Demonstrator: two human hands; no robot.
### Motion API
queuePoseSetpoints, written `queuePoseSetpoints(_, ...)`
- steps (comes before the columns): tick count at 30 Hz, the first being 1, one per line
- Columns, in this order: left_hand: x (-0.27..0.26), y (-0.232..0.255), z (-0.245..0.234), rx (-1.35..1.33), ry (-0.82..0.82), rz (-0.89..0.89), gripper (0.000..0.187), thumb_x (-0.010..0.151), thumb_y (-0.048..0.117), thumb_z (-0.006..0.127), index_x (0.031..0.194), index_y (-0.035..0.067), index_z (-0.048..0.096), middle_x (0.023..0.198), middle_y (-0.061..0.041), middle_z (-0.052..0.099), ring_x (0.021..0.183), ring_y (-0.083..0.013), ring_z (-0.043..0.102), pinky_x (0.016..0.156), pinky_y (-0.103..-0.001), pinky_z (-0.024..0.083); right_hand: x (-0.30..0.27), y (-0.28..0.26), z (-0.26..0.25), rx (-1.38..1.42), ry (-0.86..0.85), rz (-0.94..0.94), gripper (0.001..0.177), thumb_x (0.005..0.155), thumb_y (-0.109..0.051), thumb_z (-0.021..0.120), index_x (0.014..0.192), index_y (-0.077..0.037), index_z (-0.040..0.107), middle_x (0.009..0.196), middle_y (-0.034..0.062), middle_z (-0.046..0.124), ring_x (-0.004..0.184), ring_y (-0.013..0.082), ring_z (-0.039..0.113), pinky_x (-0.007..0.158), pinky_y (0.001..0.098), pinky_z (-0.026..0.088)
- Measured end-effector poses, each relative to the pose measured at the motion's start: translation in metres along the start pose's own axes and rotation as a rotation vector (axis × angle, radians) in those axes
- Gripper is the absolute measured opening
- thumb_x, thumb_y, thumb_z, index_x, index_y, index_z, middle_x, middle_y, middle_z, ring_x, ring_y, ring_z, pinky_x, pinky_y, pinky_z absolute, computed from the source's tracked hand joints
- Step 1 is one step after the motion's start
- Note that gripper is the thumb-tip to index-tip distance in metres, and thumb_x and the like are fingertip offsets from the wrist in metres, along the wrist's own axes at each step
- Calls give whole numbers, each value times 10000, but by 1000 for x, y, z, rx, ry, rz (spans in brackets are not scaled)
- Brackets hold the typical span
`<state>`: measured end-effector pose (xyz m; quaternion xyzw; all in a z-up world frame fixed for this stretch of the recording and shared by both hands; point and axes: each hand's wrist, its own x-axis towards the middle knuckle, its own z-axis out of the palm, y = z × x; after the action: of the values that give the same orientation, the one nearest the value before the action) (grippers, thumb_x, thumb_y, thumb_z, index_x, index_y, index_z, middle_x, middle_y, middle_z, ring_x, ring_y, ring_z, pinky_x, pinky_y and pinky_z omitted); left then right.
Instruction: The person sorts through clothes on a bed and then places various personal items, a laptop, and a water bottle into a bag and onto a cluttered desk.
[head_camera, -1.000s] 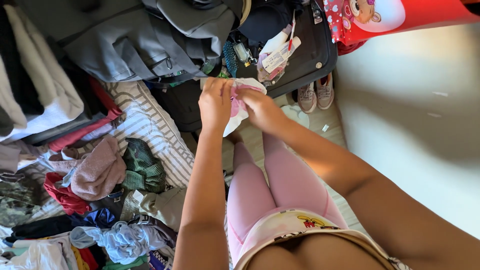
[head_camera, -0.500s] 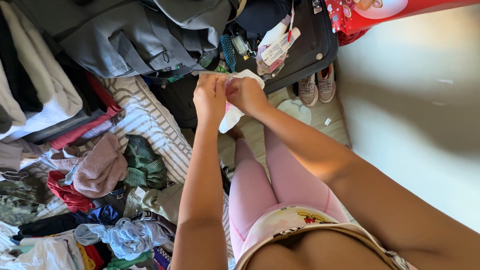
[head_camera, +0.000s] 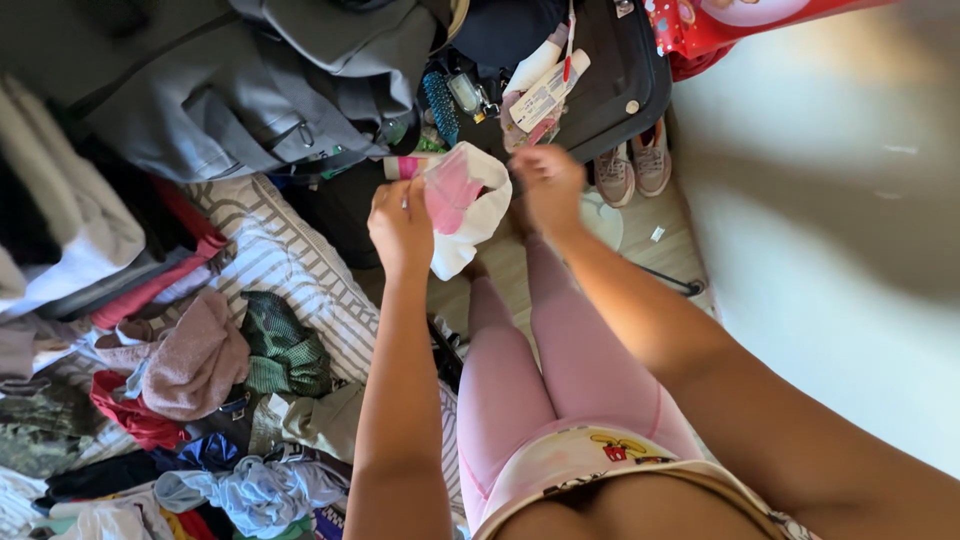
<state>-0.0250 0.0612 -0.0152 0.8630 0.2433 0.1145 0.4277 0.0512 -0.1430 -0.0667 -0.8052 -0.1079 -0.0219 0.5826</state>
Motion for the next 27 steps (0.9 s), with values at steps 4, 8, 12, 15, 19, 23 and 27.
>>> queuePoseSetpoints(4,-8,-26,17,-53,19,-151,177,988,181,709,933,13,715,833,-123,658,720,-280,639,669,-373,515,8,171,-43,4,131,593,93,899,-2,753,987,-2,782,888,87,770,822,164,715,756,289,572)
queuePoseSetpoints(8,-12,-41,34,-220,-14,-499,273,1007,235,692,881,-6,683,704,-13,563,639,-129,492,607,-307,440,26,237,-52,-251,226,492,255,844,-33,828,1087,-1,757,1073,189,715,994,275,663,885,383,537)
queuePoseSetpoints(12,-18,-60,56,-410,17,-693,341,1022,267,688,838,-15,631,693,49,444,648,-75,352,571,-287,334,43,176,-25,-577,138,218,395,865,-32,817,1235,-46,679,1276,200,604,1190,330,588,1030,419,491)
queuePoseSetpoints(15,-17,-63,65,-546,60,-717,372,1014,300,712,815,-5,634,707,81,423,662,-54,338,591,-261,329,57,117,0,-806,-394,41,616,735,33,700,1337,-73,625,1433,165,545,1143,379,578,949,456,473)
queuePoseSetpoints(19,-12,-52,65,-519,66,-687,379,974,326,748,791,3,668,702,87,465,658,-45,363,587,-258,349,60,142,13,-978,-673,-106,689,667,54,685,1341,-81,628,1382,177,534,1001,370,598,835,479,510)
queuePoseSetpoints(23,-10,-50,66,-494,56,-724,364,947,328,760,796,6,686,683,82,495,639,-42,370,563,-262,338,83,124,-13,-758,-676,100,233,790,-12,703,991,-124,733,1183,161,576,1063,349,612,896,454,526)
queuePoseSetpoints(27,-16,-69,77,-527,70,-718,400,959,332,762,780,-13,667,674,82,479,636,-42,349,558,-269,313,90,137,-61,-877,-477,-18,100,837,-118,766,907,-86,703,1093,133,637,1036,335,618,881,459,520)
